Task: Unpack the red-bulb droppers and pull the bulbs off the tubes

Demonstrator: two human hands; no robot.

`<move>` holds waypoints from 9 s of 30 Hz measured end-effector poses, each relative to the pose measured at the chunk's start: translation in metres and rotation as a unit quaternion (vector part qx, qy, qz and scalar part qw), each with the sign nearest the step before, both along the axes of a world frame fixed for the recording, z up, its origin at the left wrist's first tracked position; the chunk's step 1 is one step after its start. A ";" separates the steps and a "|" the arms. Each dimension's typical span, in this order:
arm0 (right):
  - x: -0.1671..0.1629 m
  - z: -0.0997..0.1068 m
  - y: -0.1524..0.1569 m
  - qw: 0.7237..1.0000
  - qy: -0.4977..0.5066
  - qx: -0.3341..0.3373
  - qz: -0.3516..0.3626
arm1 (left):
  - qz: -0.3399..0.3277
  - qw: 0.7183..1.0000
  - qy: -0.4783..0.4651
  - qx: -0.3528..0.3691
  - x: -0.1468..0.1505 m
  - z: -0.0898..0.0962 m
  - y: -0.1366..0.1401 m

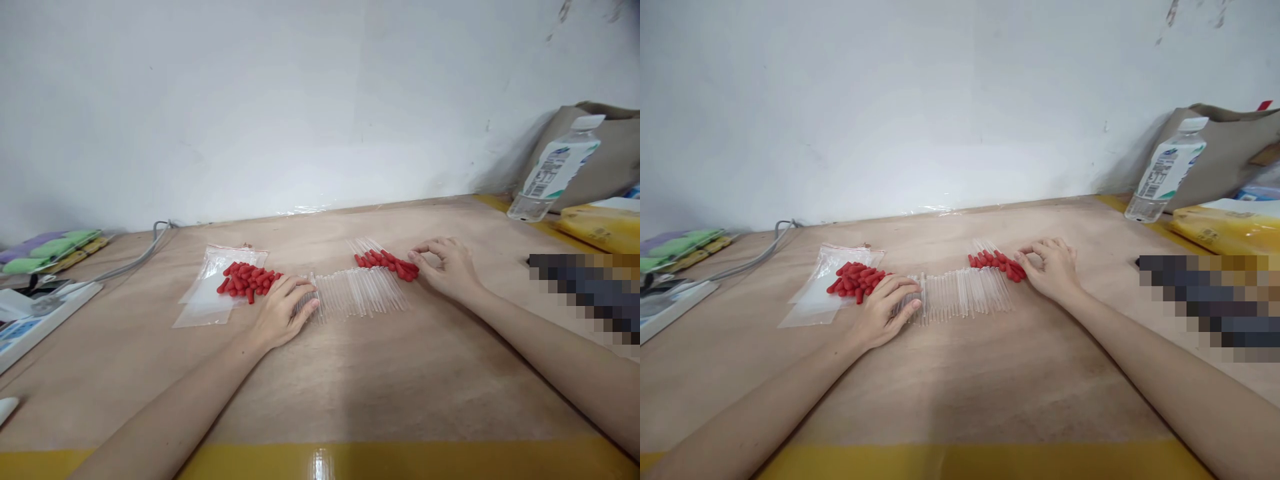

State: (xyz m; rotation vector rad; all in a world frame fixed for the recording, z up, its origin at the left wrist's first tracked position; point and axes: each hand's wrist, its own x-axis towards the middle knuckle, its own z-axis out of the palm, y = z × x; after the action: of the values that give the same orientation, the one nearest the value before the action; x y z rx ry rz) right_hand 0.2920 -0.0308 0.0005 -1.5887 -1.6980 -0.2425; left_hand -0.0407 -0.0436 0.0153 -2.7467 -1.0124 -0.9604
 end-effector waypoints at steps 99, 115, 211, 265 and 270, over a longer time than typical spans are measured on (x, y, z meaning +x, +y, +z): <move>-0.055 0.007 -0.033 0.874 -0.224 0.286 0.322 | -0.050 0.988 -0.055 0.134 0.006 -0.006 -0.005; 0.018 -0.016 0.034 0.966 0.235 -0.101 -0.035 | 0.044 0.991 -0.061 0.114 0.014 -0.008 0.012; -0.094 0.002 -0.043 0.916 -0.214 0.175 0.292 | -0.115 0.985 0.027 0.127 0.029 -0.008 -0.010; 0.021 -0.022 0.037 0.973 0.168 -0.144 0.066 | -0.074 0.983 0.155 -0.055 0.016 0.009 -0.003; 0.020 -0.022 0.036 0.974 0.161 -0.141 0.077 | -0.089 0.978 0.167 -0.084 0.016 0.006 0.008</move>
State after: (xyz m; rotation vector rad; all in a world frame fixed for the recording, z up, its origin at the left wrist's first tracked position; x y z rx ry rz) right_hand 0.3118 0.0055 -0.0210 -1.5833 -1.6375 0.3342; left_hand -0.0251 -0.0360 0.0208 -3.0371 -0.8351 -0.4181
